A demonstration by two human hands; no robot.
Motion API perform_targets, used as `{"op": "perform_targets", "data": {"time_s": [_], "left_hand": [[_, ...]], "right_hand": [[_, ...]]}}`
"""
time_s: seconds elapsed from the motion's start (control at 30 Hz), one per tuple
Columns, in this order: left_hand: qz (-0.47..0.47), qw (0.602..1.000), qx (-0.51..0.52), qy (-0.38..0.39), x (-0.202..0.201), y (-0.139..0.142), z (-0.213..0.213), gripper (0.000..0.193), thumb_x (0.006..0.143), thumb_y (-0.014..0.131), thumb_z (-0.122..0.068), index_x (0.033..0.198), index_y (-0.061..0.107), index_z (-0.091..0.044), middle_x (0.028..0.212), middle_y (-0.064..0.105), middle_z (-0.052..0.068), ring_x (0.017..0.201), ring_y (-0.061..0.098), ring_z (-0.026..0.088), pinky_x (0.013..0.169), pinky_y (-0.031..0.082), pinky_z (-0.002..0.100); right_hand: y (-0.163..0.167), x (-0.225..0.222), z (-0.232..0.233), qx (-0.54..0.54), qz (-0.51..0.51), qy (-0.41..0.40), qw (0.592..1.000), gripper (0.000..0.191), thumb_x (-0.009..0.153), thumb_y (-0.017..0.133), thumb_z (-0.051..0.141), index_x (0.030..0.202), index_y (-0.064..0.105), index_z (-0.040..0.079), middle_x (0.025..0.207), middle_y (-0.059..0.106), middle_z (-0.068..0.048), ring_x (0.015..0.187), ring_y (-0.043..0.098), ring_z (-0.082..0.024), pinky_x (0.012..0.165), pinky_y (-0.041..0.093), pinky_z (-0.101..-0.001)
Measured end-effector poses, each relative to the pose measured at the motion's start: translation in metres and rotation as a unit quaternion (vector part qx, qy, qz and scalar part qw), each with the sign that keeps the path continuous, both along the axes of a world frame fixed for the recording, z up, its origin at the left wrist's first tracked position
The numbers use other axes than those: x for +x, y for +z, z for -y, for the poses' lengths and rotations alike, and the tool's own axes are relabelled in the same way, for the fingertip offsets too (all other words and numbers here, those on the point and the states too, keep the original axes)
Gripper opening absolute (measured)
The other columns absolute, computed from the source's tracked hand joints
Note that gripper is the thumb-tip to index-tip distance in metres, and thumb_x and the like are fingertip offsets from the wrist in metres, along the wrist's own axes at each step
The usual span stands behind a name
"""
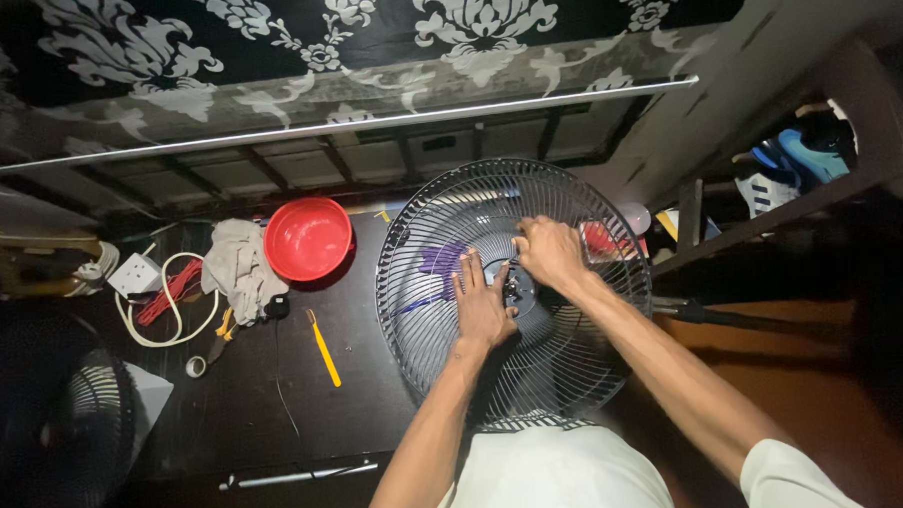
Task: The person services a table fan on a dark desk. They unscrew the center cap of the blade assembly using a small screwdriver, remove the front grille and blade components, handle the blades and hub, then reattach the grille and lift the reassembled fan.
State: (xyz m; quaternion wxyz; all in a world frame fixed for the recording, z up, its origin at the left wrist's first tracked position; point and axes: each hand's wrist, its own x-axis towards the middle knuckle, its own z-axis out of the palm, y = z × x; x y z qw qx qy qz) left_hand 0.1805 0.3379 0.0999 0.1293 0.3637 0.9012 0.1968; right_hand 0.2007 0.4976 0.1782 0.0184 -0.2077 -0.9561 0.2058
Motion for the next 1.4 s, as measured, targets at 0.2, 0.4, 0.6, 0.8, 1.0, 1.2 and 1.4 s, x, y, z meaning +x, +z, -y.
{"op": "perform_targets", "data": {"time_s": [0.2, 0.4, 0.6, 0.8, 1.0, 1.2, 1.4], "left_hand": [[-0.004, 1.000, 0.009, 0.004, -0.001, -0.001, 0.001, 0.090, 0.073, 0.084, -0.034, 0.153, 0.045, -0.019, 0.166, 0.008, 0.031, 0.155, 0.006, 0.047, 0.122, 0.011, 0.062], [-0.001, 1.000, -0.017, 0.003, -0.002, 0.000, -0.001, 0.094, 0.072, 0.085, -0.036, 0.154, 0.043, -0.020, 0.165, 0.008, 0.031, 0.154, 0.006, 0.046, 0.122, 0.012, 0.061], [-0.003, 1.000, -0.014, 0.001, -0.004, -0.001, 0.000, 0.093, 0.072, 0.085, -0.036, 0.154, 0.044, -0.021, 0.166, 0.007, 0.030, 0.155, 0.006, 0.046, 0.122, 0.012, 0.061], [0.002, 1.000, -0.004, 0.007, -0.003, -0.001, 0.000, 0.093, 0.071, 0.086, -0.036, 0.153, 0.045, -0.021, 0.166, 0.008, 0.030, 0.155, 0.006, 0.046, 0.122, 0.012, 0.061], [-0.003, 1.000, -0.002, 0.007, -0.002, 0.000, 0.001, 0.093, 0.072, 0.085, -0.035, 0.154, 0.044, -0.022, 0.166, 0.009, 0.030, 0.155, 0.006, 0.046, 0.122, 0.011, 0.061], [-0.004, 1.000, -0.009, 0.001, -0.001, 0.001, 0.000, 0.093, 0.072, 0.085, -0.036, 0.154, 0.043, -0.020, 0.165, 0.008, 0.031, 0.155, 0.005, 0.047, 0.122, 0.010, 0.062], [0.004, 1.000, -0.008, 0.004, -0.001, 0.001, 0.000, 0.092, 0.071, 0.085, -0.035, 0.152, 0.044, -0.020, 0.166, 0.007, 0.031, 0.155, 0.005, 0.046, 0.122, 0.010, 0.062]], "right_hand": [[-0.005, -0.001, -0.006, 0.015, -0.022, 0.002, 1.000, 0.044, 0.089, 0.066, 0.027, 0.120, 0.067, -0.005, 0.108, 0.069, -0.030, 0.094, 0.069, -0.046, 0.084, 0.054, -0.0543], [-0.014, -0.001, -0.011, 0.021, -0.072, 0.054, 0.996, 0.049, 0.080, 0.070, 0.021, 0.124, 0.066, -0.001, 0.111, 0.070, -0.029, 0.090, 0.071, -0.046, 0.078, 0.056, -0.0540], [-0.005, -0.006, 0.001, 0.029, 0.067, -0.015, 0.997, 0.044, 0.104, 0.062, 0.037, 0.129, 0.064, 0.000, 0.109, 0.073, -0.029, 0.098, 0.071, -0.044, 0.089, 0.055, -0.0537], [0.003, -0.007, -0.001, 0.003, -0.048, 0.048, 0.998, 0.053, 0.085, 0.062, 0.019, 0.133, 0.059, -0.003, 0.113, 0.067, -0.031, 0.088, 0.070, -0.047, 0.077, 0.055, -0.0557], [-0.001, -0.007, -0.002, 0.024, 0.063, -0.010, 0.998, 0.042, 0.105, 0.061, 0.038, 0.128, 0.066, 0.004, 0.107, 0.074, -0.026, 0.098, 0.073, -0.041, 0.088, 0.056, -0.0520], [0.002, -0.002, -0.011, -0.013, -0.052, 0.066, 0.996, 0.067, 0.075, 0.066, 0.015, 0.139, 0.054, -0.001, 0.110, 0.067, -0.031, 0.085, 0.070, -0.046, 0.074, 0.055, -0.0551], [0.008, -0.003, 0.002, 0.013, 0.103, -0.023, 0.994, 0.046, 0.103, 0.062, 0.036, 0.135, 0.060, 0.003, 0.111, 0.073, -0.030, 0.105, 0.070, -0.044, 0.094, 0.054, -0.0543]]}}
